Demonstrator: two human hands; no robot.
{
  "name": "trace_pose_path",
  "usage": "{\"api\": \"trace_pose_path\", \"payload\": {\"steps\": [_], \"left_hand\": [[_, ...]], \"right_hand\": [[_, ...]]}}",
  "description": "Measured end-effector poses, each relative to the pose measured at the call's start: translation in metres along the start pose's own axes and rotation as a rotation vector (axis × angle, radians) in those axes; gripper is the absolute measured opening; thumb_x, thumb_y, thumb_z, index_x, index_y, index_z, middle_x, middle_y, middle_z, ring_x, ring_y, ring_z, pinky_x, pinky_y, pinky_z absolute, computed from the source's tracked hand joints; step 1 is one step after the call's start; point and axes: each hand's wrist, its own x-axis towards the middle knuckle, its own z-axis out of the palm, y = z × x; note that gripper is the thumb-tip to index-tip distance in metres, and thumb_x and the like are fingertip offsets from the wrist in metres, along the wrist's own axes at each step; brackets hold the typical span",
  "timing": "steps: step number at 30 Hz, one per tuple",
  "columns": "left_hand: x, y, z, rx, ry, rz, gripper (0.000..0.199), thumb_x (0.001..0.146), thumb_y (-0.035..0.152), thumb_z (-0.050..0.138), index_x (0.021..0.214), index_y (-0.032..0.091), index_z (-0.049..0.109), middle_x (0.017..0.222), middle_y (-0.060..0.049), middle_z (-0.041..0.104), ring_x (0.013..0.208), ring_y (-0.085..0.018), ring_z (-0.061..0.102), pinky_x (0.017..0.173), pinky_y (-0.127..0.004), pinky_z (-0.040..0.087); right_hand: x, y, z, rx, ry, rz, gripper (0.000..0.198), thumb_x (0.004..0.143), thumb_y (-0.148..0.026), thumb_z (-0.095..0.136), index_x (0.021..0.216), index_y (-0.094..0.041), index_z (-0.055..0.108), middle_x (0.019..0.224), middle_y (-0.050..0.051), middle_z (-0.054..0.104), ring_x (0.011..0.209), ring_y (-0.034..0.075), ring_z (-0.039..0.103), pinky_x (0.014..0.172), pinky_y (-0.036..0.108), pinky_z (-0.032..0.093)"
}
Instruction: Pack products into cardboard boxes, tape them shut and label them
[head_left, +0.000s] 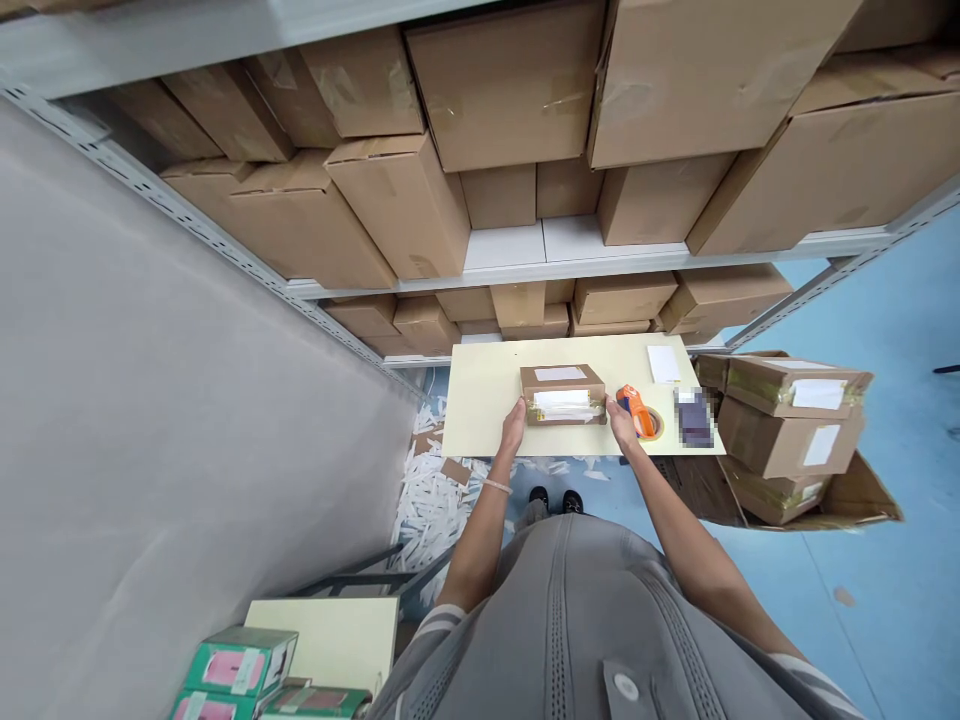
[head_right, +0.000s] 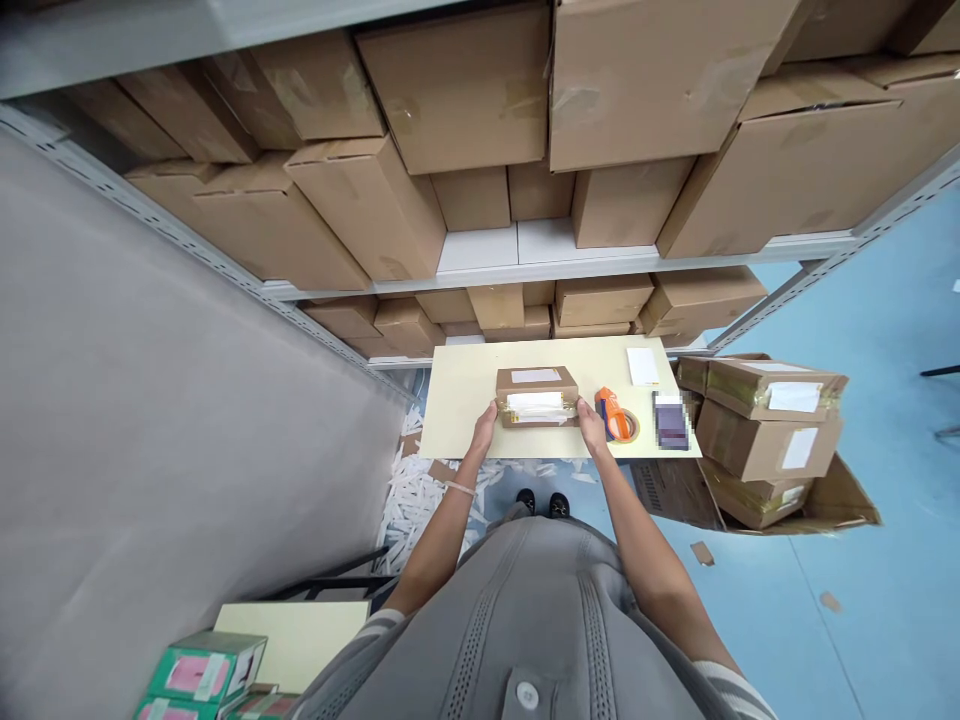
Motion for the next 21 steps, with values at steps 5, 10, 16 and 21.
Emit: {"api": "trace_pose_path", "payload": {"steps": [5, 10, 16, 21], "left_hand": [[0.006, 0.011, 0.001, -0.043, 0.046, 0.002, 0.069, 0.092, 0.068, 0.044, 0.137, 0.018, 0.059, 0.144, -0.006, 0.056, 0.138, -0.025, 0.048, 0.118, -0.036, 0.033], [0.01, 0.007, -0.004, 0.003, 0.062, -0.013, 0.065, 0.094, 0.065, 0.04, 0.132, 0.018, 0.063, 0.14, -0.008, 0.06, 0.133, -0.026, 0.053, 0.114, -0.037, 0.037], [0.013, -0.002, -0.006, 0.016, 0.06, -0.02, 0.068, 0.094, 0.065, 0.038, 0.13, 0.014, 0.065, 0.139, -0.011, 0.061, 0.134, -0.028, 0.053, 0.114, -0.037, 0.036], [0.013, -0.003, -0.01, 0.003, 0.037, 0.001, 0.067, 0.098, 0.061, 0.032, 0.137, 0.013, 0.057, 0.148, -0.011, 0.052, 0.142, -0.025, 0.043, 0.119, -0.033, 0.028]], "right_hand": [[0.002, -0.016, -0.002, -0.029, 0.009, -0.056, 0.069, 0.084, -0.072, 0.041, 0.108, -0.016, 0.073, 0.117, 0.014, 0.072, 0.121, 0.034, 0.059, 0.107, 0.045, 0.041], [0.006, -0.024, 0.003, -0.077, -0.015, -0.092, 0.071, 0.083, -0.074, 0.039, 0.096, -0.014, 0.075, 0.1, 0.015, 0.075, 0.11, 0.035, 0.062, 0.102, 0.044, 0.043], [0.006, -0.013, 0.01, -0.015, -0.032, -0.006, 0.063, 0.082, -0.068, 0.047, 0.106, -0.017, 0.074, 0.121, 0.014, 0.071, 0.124, 0.036, 0.056, 0.11, 0.047, 0.037], [0.009, -0.004, 0.009, 0.093, -0.068, 0.022, 0.061, 0.086, -0.065, 0.045, 0.118, -0.021, 0.071, 0.134, 0.009, 0.065, 0.133, 0.028, 0.051, 0.115, 0.043, 0.034]]}}
